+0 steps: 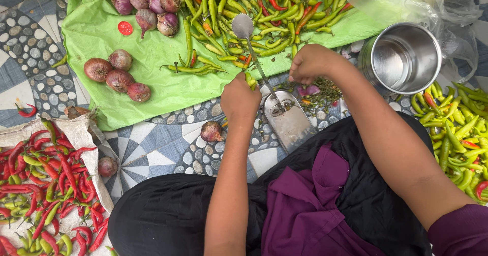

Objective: The person sits on the floor and uses a traditional Indian blade to trim the stems off green chilies. They pick up chilies from a pile, cut the stems, and place the trimmed chilies into a metal container.

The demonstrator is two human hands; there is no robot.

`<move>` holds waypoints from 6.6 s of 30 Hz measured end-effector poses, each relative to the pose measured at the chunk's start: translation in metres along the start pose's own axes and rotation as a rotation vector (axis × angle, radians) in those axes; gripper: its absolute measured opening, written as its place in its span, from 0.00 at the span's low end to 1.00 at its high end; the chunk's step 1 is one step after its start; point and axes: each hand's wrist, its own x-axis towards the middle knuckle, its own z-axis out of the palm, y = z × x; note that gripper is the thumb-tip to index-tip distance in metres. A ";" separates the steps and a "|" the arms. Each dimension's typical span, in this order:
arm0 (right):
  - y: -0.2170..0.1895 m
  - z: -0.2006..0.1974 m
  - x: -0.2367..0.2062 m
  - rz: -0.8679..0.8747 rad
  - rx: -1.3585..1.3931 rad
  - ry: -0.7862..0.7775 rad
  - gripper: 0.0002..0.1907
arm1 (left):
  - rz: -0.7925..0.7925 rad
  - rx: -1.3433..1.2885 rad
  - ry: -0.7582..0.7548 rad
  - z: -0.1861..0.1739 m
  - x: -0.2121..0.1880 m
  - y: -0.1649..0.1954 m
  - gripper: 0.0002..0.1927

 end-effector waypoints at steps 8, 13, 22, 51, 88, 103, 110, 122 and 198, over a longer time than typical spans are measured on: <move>0.013 -0.004 -0.007 0.018 -0.763 0.090 0.16 | 0.069 -0.215 0.102 -0.015 -0.004 0.006 0.19; 0.003 0.039 0.008 0.159 -0.947 0.192 0.20 | 0.048 -0.257 0.129 -0.016 -0.004 0.006 0.19; 0.009 -0.034 -0.017 -0.074 -0.269 -0.063 0.11 | 0.098 -0.357 0.175 -0.003 0.004 -0.001 0.18; -0.014 0.045 0.023 -0.098 0.596 0.050 0.06 | 0.064 -0.686 -0.078 0.002 0.013 -0.013 0.11; 0.048 -0.036 0.007 0.600 -0.525 0.133 0.12 | 0.104 -0.272 0.199 -0.032 0.002 -0.009 0.15; -0.007 0.008 -0.013 -0.296 0.348 -0.166 0.12 | 0.380 -0.782 -0.074 -0.027 -0.002 0.000 0.14; -0.013 0.020 0.005 -0.351 0.686 -0.148 0.10 | 0.234 -0.579 -0.048 -0.016 0.004 -0.004 0.15; -0.015 0.031 0.013 -0.351 0.304 0.058 0.08 | 0.236 -0.483 0.071 -0.005 0.008 -0.009 0.17; 0.003 0.051 0.033 -0.028 0.400 0.041 0.05 | -0.038 -0.181 -0.037 0.005 0.006 -0.010 0.15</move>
